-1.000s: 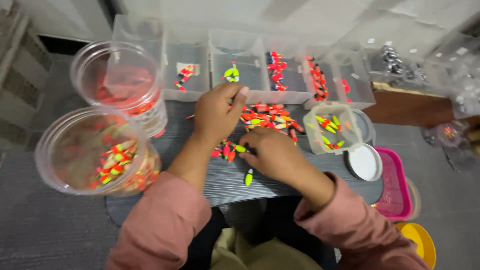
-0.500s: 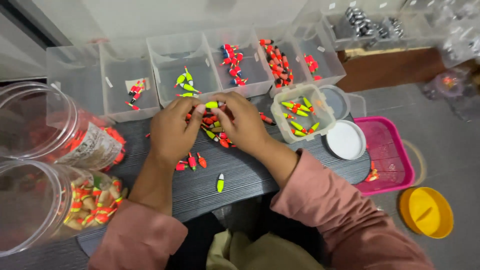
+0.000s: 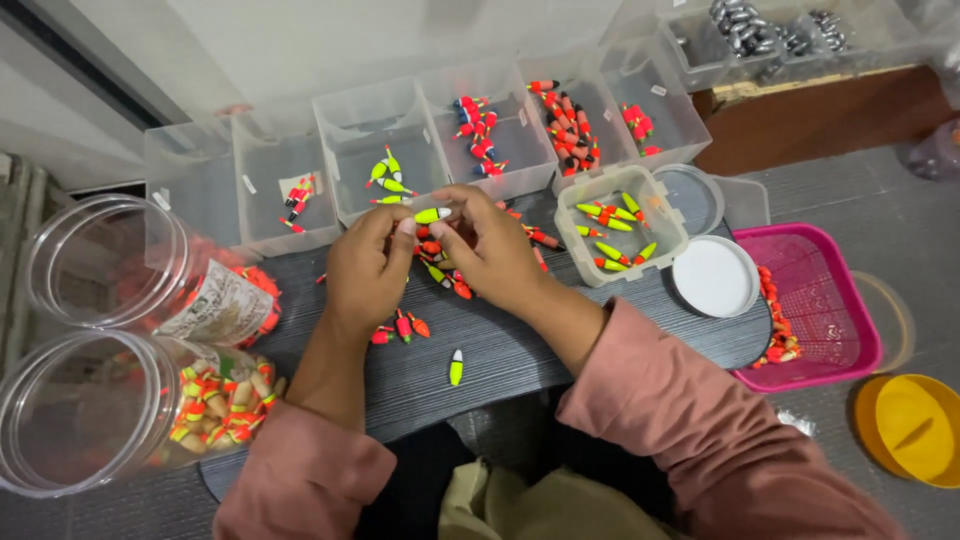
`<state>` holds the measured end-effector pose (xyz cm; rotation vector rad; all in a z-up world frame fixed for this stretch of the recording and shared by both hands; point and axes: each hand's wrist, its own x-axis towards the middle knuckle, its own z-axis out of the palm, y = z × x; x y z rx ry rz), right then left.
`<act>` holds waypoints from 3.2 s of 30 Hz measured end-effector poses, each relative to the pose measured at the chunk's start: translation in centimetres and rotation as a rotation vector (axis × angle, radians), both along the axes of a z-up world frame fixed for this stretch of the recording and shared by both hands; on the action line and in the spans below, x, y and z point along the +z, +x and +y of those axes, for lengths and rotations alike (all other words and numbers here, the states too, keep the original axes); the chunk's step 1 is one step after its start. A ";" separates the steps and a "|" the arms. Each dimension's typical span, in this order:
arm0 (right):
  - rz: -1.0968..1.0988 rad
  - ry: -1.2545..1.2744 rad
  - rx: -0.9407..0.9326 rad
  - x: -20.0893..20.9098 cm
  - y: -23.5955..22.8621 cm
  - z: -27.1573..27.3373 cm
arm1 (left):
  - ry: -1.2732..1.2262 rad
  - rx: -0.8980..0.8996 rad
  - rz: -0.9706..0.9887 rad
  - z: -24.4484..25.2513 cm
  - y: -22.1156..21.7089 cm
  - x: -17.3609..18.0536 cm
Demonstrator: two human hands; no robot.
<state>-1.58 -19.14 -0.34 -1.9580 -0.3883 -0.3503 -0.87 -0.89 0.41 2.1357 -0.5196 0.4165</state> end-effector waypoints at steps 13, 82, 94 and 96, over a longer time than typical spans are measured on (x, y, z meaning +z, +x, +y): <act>-0.034 -0.110 0.028 -1.2 1.0 -0.9 | 0.012 0.005 -0.004 -0.2 0.3 -1.4; -0.339 -0.174 0.021 -0.6 1.1 -1.3 | 0.034 -0.084 0.067 -0.2 -1.0 1.0; -0.306 -0.182 0.094 -0.5 1.1 -1.3 | -0.135 -0.107 0.161 -0.5 -0.5 0.0; -0.298 -0.153 0.090 0.1 0.6 -1.0 | -0.144 -0.096 0.168 -0.5 -0.5 -0.1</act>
